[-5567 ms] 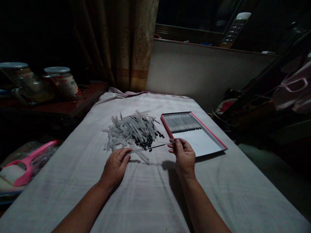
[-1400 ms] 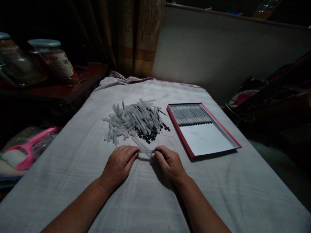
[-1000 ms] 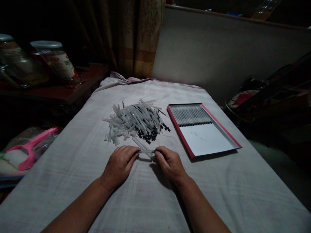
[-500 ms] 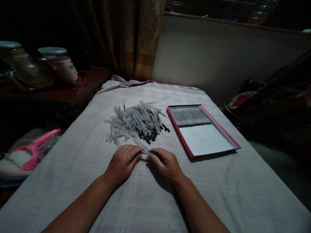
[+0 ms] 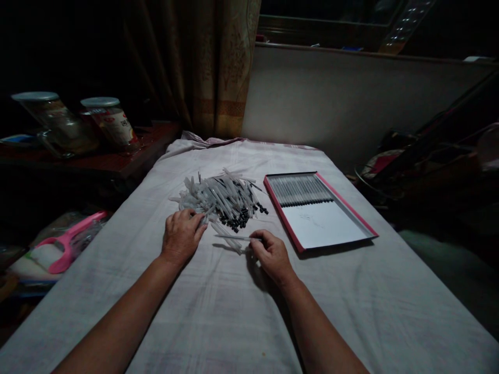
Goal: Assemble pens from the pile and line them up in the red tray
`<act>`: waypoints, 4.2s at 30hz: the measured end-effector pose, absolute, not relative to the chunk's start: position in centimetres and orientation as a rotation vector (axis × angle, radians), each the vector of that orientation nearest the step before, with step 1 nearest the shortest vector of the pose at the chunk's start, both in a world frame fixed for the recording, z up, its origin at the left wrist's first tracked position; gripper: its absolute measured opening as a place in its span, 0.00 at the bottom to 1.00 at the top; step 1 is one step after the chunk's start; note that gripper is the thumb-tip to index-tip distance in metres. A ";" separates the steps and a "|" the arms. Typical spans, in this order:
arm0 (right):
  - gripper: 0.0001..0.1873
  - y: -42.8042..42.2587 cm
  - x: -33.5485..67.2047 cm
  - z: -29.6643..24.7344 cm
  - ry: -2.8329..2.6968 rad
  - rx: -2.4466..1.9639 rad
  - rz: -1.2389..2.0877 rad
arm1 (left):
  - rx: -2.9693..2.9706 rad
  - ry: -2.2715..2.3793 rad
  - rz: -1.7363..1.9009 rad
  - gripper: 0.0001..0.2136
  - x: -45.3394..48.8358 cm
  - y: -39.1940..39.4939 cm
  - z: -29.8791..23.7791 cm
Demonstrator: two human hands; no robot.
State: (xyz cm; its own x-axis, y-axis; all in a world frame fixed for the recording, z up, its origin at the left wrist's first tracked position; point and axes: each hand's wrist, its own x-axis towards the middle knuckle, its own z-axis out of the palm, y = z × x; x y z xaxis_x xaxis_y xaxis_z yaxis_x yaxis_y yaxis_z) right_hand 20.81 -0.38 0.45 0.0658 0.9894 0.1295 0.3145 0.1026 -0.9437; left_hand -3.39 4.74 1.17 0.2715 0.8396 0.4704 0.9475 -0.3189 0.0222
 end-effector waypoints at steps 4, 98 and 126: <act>0.09 -0.2 20.9 0.3 -1.293 -1.401 0.956 | -2.316 -1.659 -0.663 0.10 -3.3 4.2 1.6; 0.20 14.8 28.4 4.4 -1.701 -2.433 0.219 | -2.486 -2.735 -2.274 0.23 -1.4 2.1 1.6; 0.20 11.7 27.1 6.2 -1.789 -2.309 0.076 | -2.490 -2.679 -2.406 0.24 -1.3 2.2 1.6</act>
State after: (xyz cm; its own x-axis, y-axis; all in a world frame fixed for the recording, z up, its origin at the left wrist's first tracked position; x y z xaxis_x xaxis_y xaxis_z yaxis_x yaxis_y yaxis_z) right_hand 27.12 11.69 6.25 0.2581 0.9616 0.0932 0.9503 -0.2353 -0.2038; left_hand -1.33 2.23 1.60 0.1014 0.9815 -0.1626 -0.0566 0.1688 0.9840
